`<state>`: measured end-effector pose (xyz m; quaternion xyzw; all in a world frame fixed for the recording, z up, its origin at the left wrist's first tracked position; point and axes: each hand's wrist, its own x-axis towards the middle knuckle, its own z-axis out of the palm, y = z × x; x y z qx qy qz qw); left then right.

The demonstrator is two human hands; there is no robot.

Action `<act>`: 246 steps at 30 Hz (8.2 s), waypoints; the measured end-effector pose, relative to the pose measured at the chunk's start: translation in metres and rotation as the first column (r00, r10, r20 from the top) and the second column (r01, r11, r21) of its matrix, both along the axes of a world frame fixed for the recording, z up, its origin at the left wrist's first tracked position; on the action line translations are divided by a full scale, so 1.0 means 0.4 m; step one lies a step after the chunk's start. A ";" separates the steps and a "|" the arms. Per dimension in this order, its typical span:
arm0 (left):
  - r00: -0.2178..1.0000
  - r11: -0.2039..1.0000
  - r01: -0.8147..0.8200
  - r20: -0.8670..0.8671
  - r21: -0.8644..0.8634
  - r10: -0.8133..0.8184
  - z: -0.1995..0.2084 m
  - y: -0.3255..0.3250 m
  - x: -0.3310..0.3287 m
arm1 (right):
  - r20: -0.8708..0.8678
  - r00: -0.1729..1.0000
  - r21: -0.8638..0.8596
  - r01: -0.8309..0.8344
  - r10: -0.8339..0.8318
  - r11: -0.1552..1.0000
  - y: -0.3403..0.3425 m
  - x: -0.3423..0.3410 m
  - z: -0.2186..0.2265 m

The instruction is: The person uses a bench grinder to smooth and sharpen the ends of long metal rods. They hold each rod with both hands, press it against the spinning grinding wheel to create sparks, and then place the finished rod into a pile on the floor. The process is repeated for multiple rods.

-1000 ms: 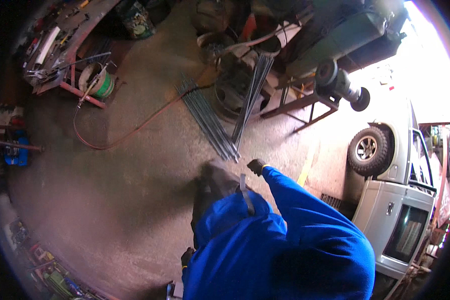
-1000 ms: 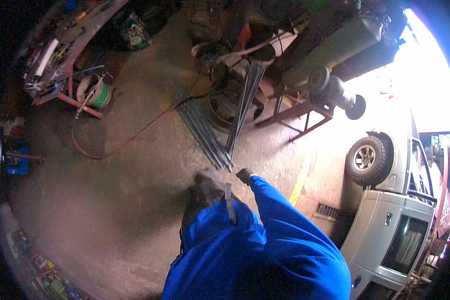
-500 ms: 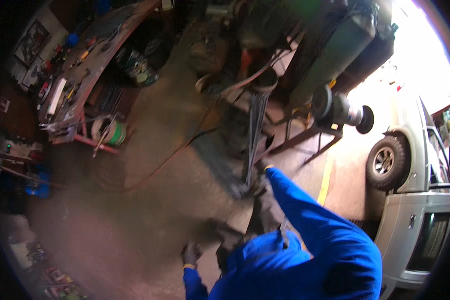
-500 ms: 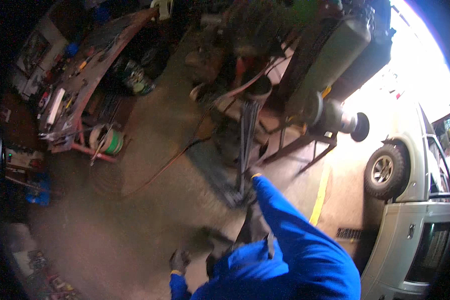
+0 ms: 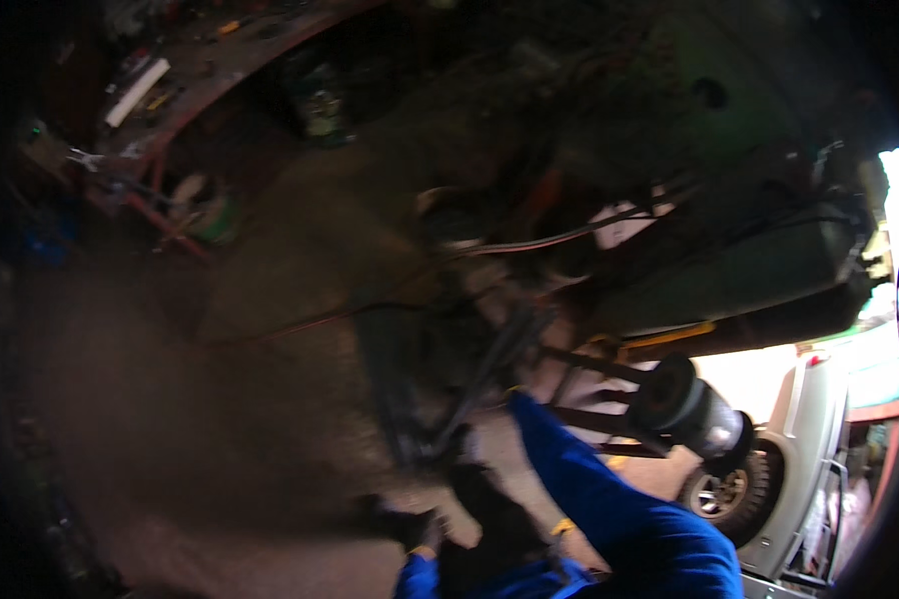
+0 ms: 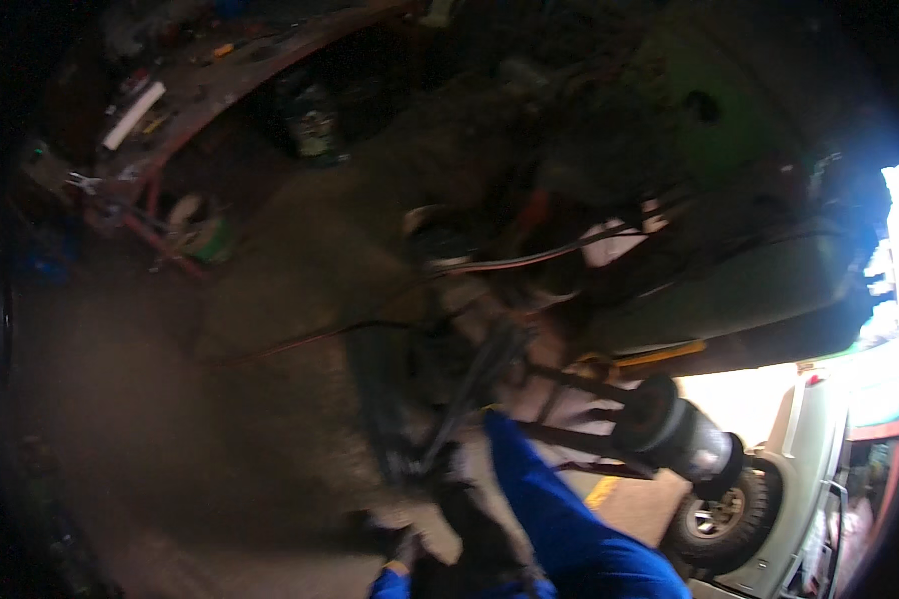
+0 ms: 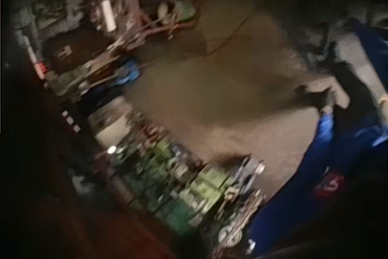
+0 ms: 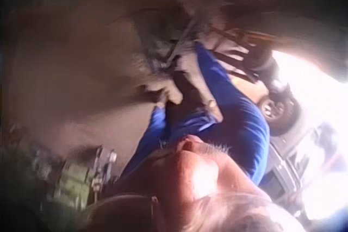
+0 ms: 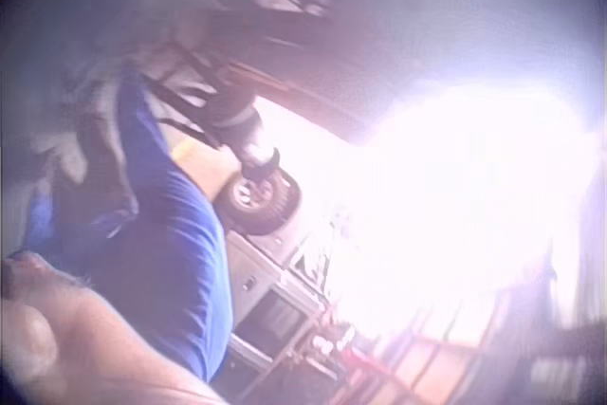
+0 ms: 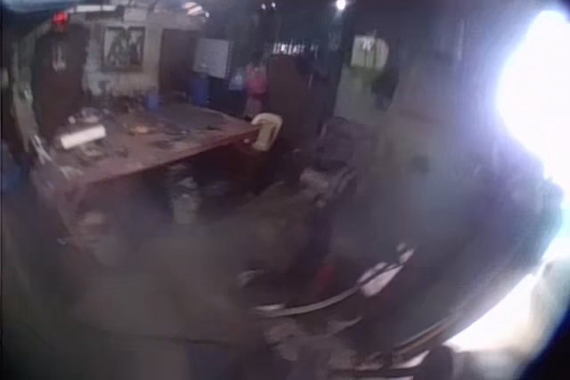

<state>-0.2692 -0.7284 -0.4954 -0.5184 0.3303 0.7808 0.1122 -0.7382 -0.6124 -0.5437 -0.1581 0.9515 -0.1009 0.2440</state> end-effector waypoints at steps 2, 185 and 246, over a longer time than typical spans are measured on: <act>0.979 0.981 0.186 0.098 -0.057 -0.179 0.142 0.011 -0.275 | -0.095 0.995 0.056 -0.037 0.042 0.998 0.012 -0.099 -0.058; 0.941 0.905 -0.025 -0.297 0.425 0.166 0.645 2.155 -0.519 | 0.124 0.844 0.122 0.509 -0.521 0.852 2.677 1.013 0.860; 0.816 0.896 0.437 -0.387 -0.075 -0.430 0.826 2.261 -0.620 | 0.786 0.355 -0.203 0.922 -0.507 0.331 2.702 1.101 0.953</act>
